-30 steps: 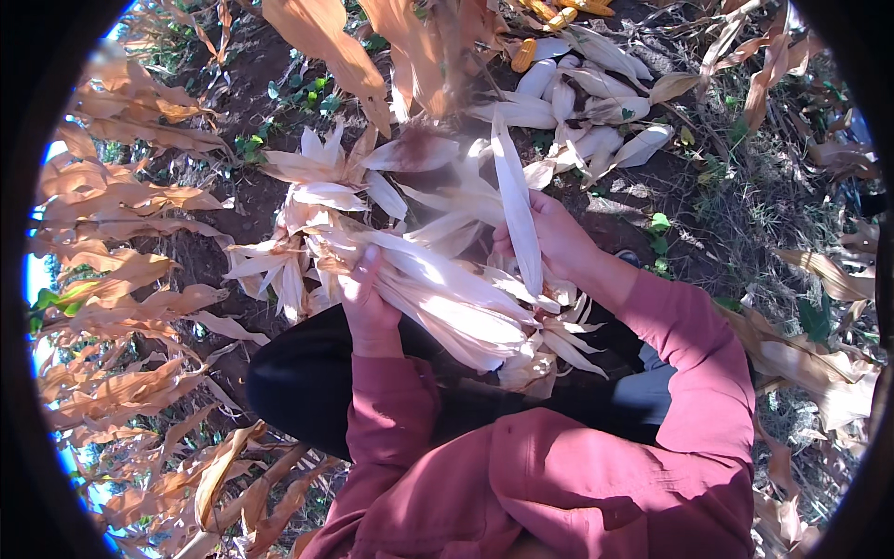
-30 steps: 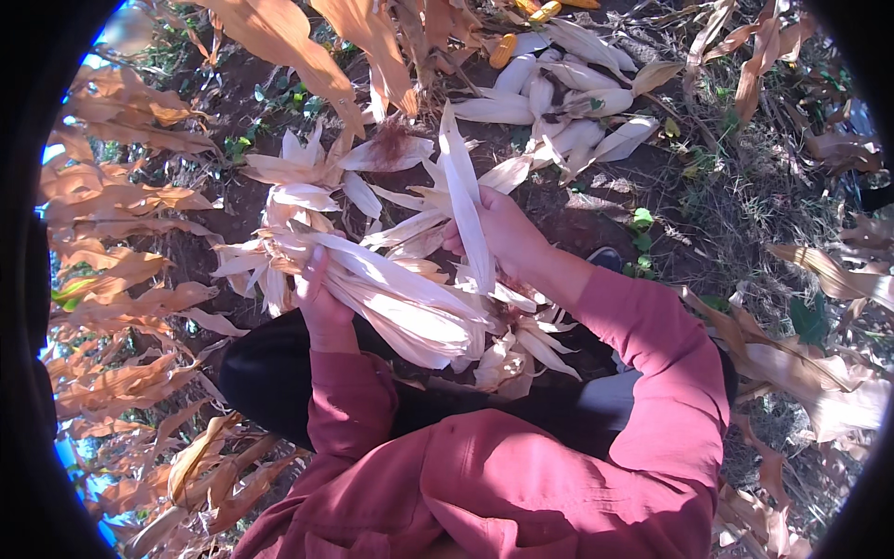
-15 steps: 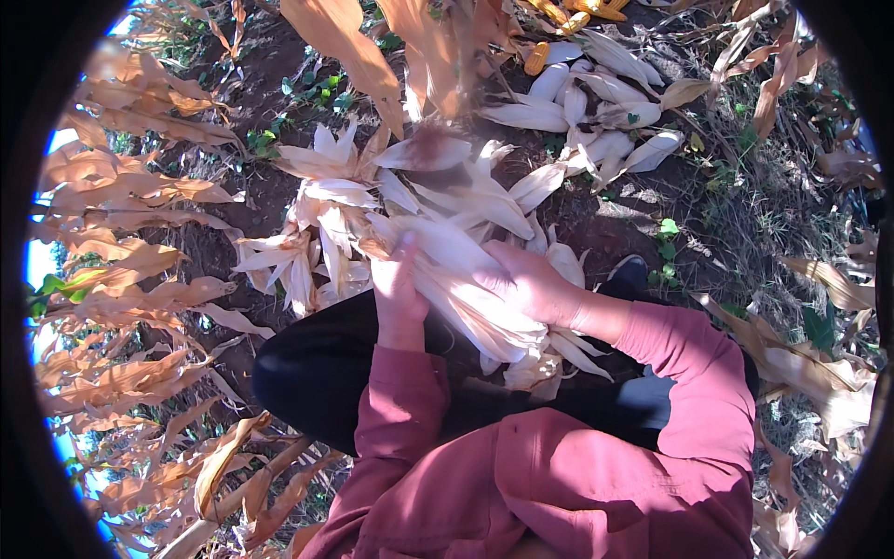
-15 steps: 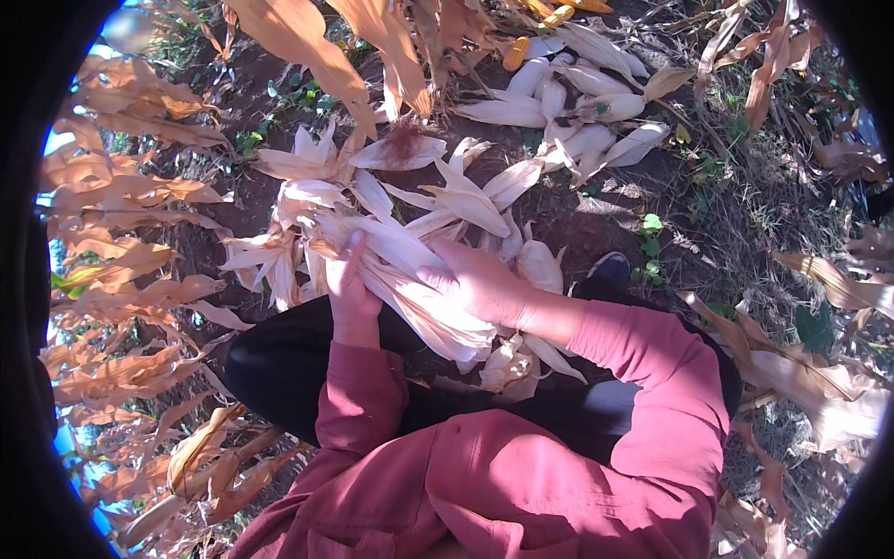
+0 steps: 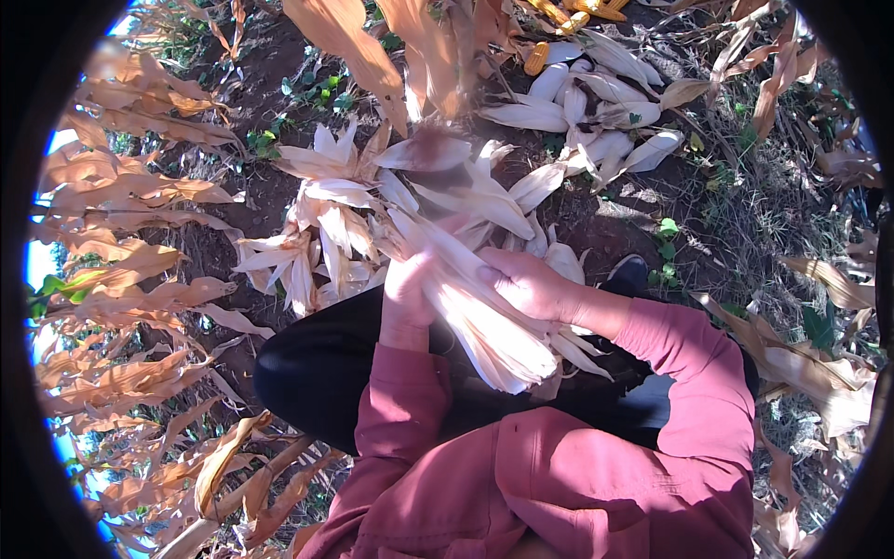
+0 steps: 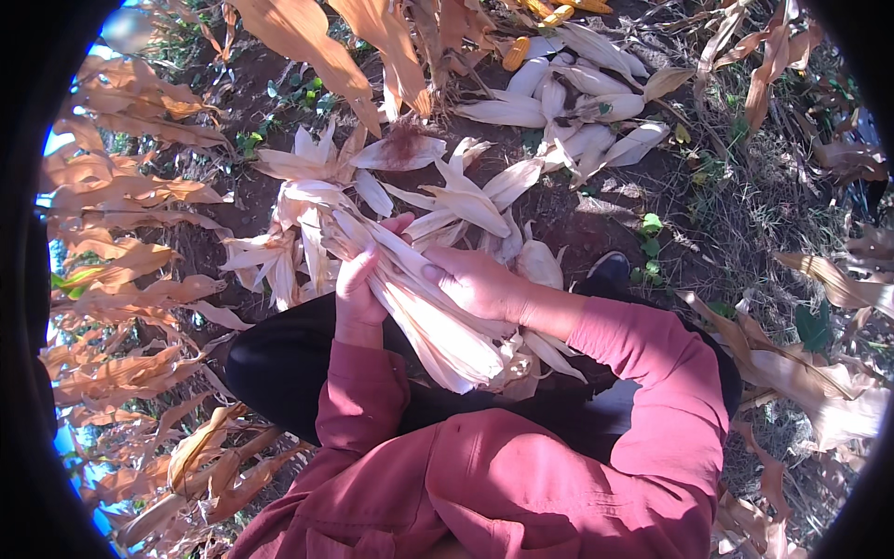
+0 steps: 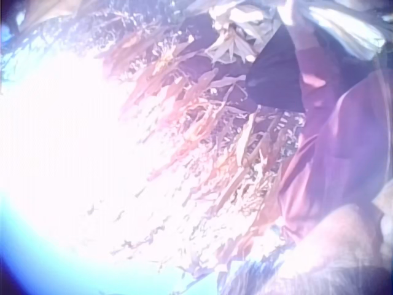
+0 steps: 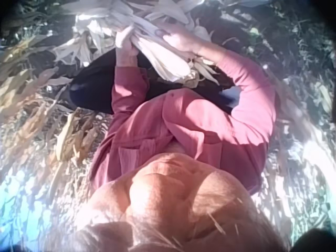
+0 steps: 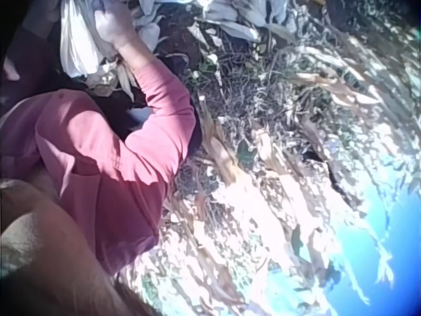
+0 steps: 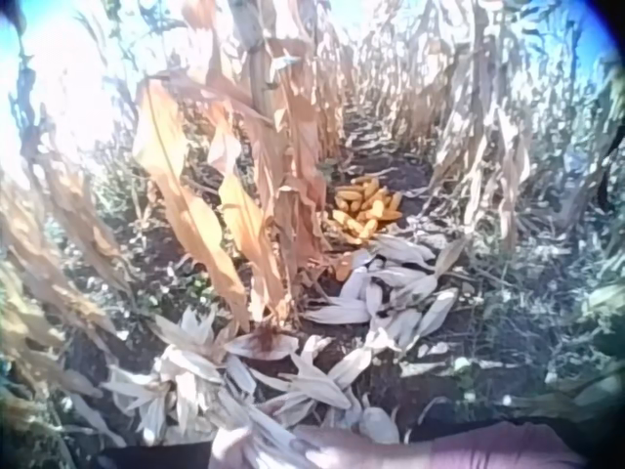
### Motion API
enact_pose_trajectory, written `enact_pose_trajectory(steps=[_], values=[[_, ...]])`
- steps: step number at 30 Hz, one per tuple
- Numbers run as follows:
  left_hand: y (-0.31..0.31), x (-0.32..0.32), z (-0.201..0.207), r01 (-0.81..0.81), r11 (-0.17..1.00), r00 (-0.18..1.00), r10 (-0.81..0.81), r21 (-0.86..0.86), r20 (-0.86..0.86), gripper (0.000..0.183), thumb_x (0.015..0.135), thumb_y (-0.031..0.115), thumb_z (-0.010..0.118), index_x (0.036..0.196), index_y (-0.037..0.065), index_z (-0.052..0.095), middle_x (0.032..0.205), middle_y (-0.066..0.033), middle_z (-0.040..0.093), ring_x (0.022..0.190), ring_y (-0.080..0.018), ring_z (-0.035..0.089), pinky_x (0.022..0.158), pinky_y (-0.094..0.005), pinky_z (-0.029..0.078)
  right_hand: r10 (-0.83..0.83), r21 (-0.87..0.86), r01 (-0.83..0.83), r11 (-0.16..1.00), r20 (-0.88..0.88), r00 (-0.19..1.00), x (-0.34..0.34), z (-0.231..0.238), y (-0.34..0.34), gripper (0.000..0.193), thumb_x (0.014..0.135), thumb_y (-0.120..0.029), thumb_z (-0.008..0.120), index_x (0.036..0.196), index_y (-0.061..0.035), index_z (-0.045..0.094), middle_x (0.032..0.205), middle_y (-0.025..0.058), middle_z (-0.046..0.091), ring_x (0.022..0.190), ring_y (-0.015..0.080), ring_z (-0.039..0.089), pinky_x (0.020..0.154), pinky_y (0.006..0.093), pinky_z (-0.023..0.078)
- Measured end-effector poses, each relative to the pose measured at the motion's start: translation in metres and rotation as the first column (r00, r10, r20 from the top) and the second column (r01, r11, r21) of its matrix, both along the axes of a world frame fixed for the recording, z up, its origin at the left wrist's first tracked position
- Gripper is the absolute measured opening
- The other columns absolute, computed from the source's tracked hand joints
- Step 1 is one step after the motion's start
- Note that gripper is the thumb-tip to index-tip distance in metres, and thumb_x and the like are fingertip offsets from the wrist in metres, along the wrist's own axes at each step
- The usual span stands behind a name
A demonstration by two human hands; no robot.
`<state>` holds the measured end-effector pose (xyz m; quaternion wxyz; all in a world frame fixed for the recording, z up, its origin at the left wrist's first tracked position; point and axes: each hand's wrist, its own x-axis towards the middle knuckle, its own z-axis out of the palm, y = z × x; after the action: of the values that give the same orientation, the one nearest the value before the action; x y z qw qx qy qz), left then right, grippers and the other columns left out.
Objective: The person sits in a cornfield and shucks corn cobs by hand, peeling back the husks and silk to reveal the kernels. The shucked cobs are placed in a pile nearby.
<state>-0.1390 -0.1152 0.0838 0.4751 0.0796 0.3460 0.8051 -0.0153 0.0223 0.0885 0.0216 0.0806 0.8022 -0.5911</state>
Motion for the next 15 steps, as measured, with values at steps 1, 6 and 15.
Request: enact_pose_trajectory(steps=[1,6,15], values=[[-0.001,0.0,-0.001,-0.014,1.0,1.0,0.014,-0.01,0.02,0.046,0.078,0.018,0.06,0.115,-0.006,0.046,0.115,-0.0204,0.053,0.1,-0.0255,0.055,0.089,-0.0354,0.045,0.019,-0.001,-0.019,1.0,0.025,1.0,0.0,0.002,0.001,0.019,0.092,-0.021,0.045,0.099,-0.0037,0.05,0.088,0.0178,0.057,0.083,0.0335,0.057,0.073,0.0387,0.044],[-0.003,0.001,-0.002,-0.035,0.998,0.999,0.033,-0.053,-0.027,0.02,0.083,0.018,0.056,0.094,0.004,0.047,0.095,-0.0151,0.058,0.094,-0.0295,0.058,0.089,-0.042,0.045,0.031,0.011,-0.031,0.999,0.033,0.999,0.0,0.003,-0.005,0.02,0.091,-0.021,0.046,0.098,-0.0021,0.05,0.091,0.0175,0.057,0.089,0.0325,0.057,0.076,0.0379,0.044],[-0.017,-0.01,0.024,-0.254,0.967,0.938,0.244,-0.011,-0.248,0.025,0.081,0.021,0.064,0.088,0.006,0.045,0.066,-0.001,0.04,0.062,-0.0136,0.044,0.067,-0.0326,0.043,0.119,0.186,-0.126,0.974,0.047,0.992,0.006,-0.069,-0.004,0.035,0.091,-0.038,0.043,0.087,-0.0034,0.049,0.082,0.0179,0.055,0.08,0.0359,0.055,0.071,0.0432,0.043]])
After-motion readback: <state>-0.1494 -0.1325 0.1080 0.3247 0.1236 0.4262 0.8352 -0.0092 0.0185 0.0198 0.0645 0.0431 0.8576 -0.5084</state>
